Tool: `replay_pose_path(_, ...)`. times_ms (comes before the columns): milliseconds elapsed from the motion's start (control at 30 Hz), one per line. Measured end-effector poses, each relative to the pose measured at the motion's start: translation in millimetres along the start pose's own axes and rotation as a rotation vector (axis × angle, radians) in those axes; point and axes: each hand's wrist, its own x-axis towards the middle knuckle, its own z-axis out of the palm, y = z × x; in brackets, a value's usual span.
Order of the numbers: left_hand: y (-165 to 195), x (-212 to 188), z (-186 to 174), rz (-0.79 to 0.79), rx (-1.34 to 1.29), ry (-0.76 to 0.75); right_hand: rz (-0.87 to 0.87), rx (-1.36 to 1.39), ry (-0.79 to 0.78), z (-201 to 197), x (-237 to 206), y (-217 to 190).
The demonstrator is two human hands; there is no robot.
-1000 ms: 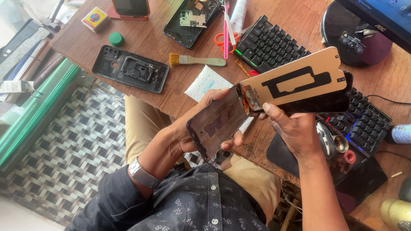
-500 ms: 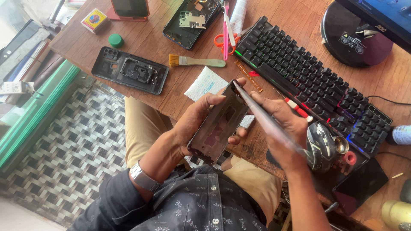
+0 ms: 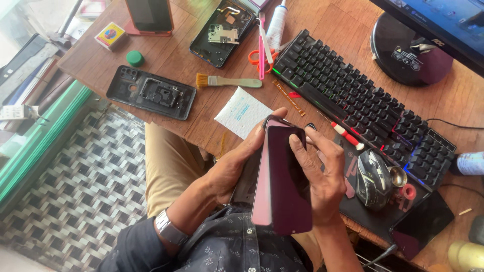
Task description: The person disassembles a mobile phone by removing screws and prying open the back cover. They then detach the battery connector, remove the battery, and peel off adhesive backing from the back cover. Finally, they apply glue to the back cover and place it on the table.
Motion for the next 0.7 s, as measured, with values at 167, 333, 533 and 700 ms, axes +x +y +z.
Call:
replay_pose_path(167, -8, -3, -3, 0.019, -0.041, -0.031, 0.031, -0.044, -0.03, -1, -6, -2)
replay_pose_path(333, -12, -6, -9, 0.008, -0.051, -0.009, 0.019, -0.106, -0.007, -4, -8, 0)
replay_pose_path(533, -7, -8, -16, 0.05, -0.009, 0.032, -0.028, -0.024, -0.009, -14, -6, 2)
replay_pose_path(700, 5, -15, -22, 0.15, -0.052, 0.031, 0.133, 0.202, 0.009, -14, -4, 4)
